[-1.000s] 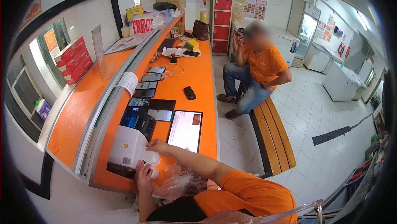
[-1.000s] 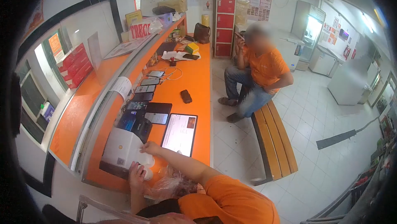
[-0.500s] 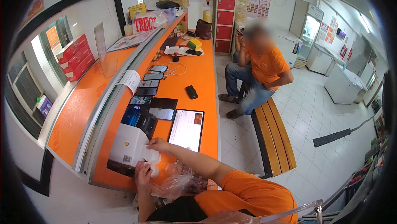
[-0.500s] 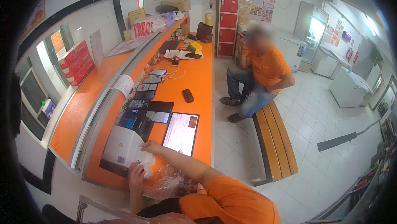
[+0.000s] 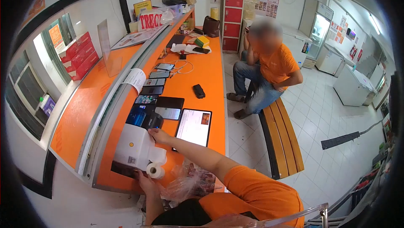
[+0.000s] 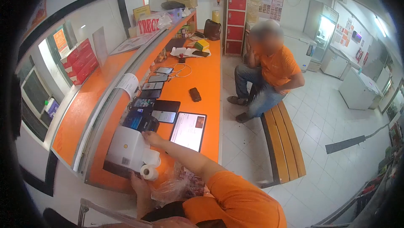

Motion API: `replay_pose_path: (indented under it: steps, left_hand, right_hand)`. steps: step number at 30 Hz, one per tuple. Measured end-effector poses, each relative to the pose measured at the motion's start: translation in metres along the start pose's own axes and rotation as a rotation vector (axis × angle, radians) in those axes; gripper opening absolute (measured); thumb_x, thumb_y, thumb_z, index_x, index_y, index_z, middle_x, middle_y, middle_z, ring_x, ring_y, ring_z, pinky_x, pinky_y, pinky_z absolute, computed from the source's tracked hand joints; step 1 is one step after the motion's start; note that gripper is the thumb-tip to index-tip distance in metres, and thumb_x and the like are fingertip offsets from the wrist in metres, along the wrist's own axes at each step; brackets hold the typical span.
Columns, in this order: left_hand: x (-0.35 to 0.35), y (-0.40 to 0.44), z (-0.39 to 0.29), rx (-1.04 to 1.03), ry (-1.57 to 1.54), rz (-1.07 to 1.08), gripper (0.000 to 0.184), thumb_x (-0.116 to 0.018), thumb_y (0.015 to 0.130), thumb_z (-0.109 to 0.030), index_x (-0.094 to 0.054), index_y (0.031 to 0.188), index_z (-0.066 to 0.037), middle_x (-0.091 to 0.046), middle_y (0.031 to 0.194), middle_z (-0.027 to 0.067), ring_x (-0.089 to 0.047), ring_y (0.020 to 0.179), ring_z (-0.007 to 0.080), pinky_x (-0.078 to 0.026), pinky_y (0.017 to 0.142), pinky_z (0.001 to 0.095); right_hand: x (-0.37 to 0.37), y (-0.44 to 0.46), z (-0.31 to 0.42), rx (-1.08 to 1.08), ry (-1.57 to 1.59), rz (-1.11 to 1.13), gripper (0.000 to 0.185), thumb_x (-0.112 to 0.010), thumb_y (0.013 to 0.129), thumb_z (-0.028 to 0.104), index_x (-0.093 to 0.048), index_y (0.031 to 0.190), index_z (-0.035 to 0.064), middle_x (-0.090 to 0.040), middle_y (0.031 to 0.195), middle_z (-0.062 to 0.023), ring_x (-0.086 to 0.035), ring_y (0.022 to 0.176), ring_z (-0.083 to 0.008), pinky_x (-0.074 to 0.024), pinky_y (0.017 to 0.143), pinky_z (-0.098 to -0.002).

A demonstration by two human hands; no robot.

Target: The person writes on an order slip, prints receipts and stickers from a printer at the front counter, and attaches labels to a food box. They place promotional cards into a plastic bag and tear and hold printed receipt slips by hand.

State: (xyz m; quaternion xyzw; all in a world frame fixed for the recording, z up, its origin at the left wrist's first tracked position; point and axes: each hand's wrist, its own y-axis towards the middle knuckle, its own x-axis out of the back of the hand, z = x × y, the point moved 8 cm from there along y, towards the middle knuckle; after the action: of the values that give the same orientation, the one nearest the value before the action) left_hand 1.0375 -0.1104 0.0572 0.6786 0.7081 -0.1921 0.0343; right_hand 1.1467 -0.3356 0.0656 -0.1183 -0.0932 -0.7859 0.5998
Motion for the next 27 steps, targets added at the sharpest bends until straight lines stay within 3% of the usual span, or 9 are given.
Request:
replay_pose_path:
  steps: [4,8,10,13,17,19,21,23,27]
  left_hand:
    - [-0.012,0.005,-0.006,0.041,-0.229,-0.101,0.043,-0.037,0.093,-0.033,-0.038,0.124,-0.003,-0.038,0.130,0.0098,-0.034,0.123,0.0175,-0.022,0.103,0.0332]
    - [0.006,0.027,0.018,0.116,-0.405,-0.242,0.043,-0.037,0.093,-0.029,-0.037,0.127,-0.003,-0.040,0.129,0.0093,-0.036,0.121,0.0177,-0.024,0.102,0.0339]
    - [0.028,0.049,0.028,-0.023,0.076,-0.139,0.040,-0.040,0.092,-0.023,-0.037,0.124,0.001,-0.040,0.128,0.0129,-0.037,0.121,0.0199,-0.030,0.099,0.0337]
    - [0.050,0.080,0.064,-0.058,0.071,-0.155,0.040,-0.049,0.086,-0.009,-0.037,0.120,0.007,-0.041,0.125,0.0193,-0.044,0.116,0.0240,-0.039,0.092,0.0343]
    - [0.027,0.068,0.050,0.186,-0.279,-0.219,0.037,-0.036,0.091,-0.024,-0.042,0.121,-0.003,-0.041,0.129,0.0084,-0.039,0.118,0.0186,-0.034,0.096,0.0337]
    - [0.069,0.124,0.099,0.095,-0.132,-0.053,0.036,-0.035,0.091,-0.024,-0.044,0.120,-0.005,-0.043,0.127,0.0074,-0.039,0.117,0.0176,-0.035,0.094,0.0323]
    - [0.076,0.129,0.109,0.170,-0.190,-0.121,0.036,-0.033,0.090,-0.024,-0.046,0.119,-0.007,-0.045,0.126,0.0061,-0.041,0.117,0.0167,-0.035,0.092,0.0305]
    - [0.037,0.076,0.061,0.403,-0.449,-0.431,0.036,-0.032,0.089,-0.024,-0.047,0.119,-0.010,-0.047,0.125,0.0048,-0.042,0.115,0.0160,-0.036,0.089,0.0282]
    - [0.016,0.059,0.036,0.437,-0.449,-0.421,0.037,-0.032,0.088,-0.026,-0.047,0.120,-0.014,-0.047,0.125,0.0019,-0.043,0.115,0.0158,-0.035,0.086,0.0282]
  right_hand:
    - [-0.002,0.016,0.003,-0.034,-0.094,0.122,0.051,-0.039,0.091,0.045,-0.063,0.094,0.0005,-0.064,0.076,-0.0154,-0.062,0.073,-0.0266,-0.0478,0.071,-0.0357]
    - [-0.011,0.042,0.002,0.166,-0.185,0.070,0.034,-0.045,0.087,0.030,-0.065,0.088,0.0023,-0.062,0.067,-0.0127,-0.062,0.065,-0.0219,-0.0494,0.064,-0.0333]
    - [-0.014,0.050,0.005,0.154,-0.167,0.199,0.024,-0.048,0.083,0.019,-0.064,0.089,0.0035,-0.062,0.067,-0.0107,-0.062,0.064,-0.0181,-0.0503,0.060,-0.0319]
    - [-0.015,0.054,0.006,0.021,-0.067,0.364,0.023,-0.046,0.078,0.007,-0.065,0.091,0.0047,-0.063,0.068,-0.0073,-0.062,0.060,-0.0139,-0.0511,0.052,-0.0295]
    - [-0.021,0.062,0.010,0.063,-0.121,0.408,0.024,-0.046,0.077,0.005,-0.064,0.093,0.0047,-0.063,0.067,-0.0063,-0.061,0.052,-0.0132,-0.0506,0.044,-0.0252]
    - [-0.023,0.063,0.010,0.066,-0.127,0.415,0.023,-0.048,0.077,0.006,-0.064,0.094,0.0041,-0.063,0.068,-0.0072,-0.061,0.053,-0.0142,-0.0513,0.045,-0.0258]
    - [-0.020,0.059,0.013,0.101,-0.171,0.408,0.023,-0.050,0.077,0.007,-0.064,0.095,0.0035,-0.063,0.069,-0.0082,-0.062,0.053,-0.0152,-0.0520,0.046,-0.0263]
    - [-0.018,0.052,0.026,0.174,-0.250,0.391,0.024,-0.052,0.076,0.009,-0.063,0.097,0.0029,-0.063,0.071,-0.0092,-0.062,0.053,-0.0163,-0.0527,0.046,-0.0268]
    - [-0.022,0.056,0.022,0.127,-0.208,0.404,0.028,-0.060,0.072,0.012,-0.063,0.099,0.0021,-0.063,0.073,-0.0102,-0.062,0.054,-0.0185,-0.0541,0.048,-0.0286]
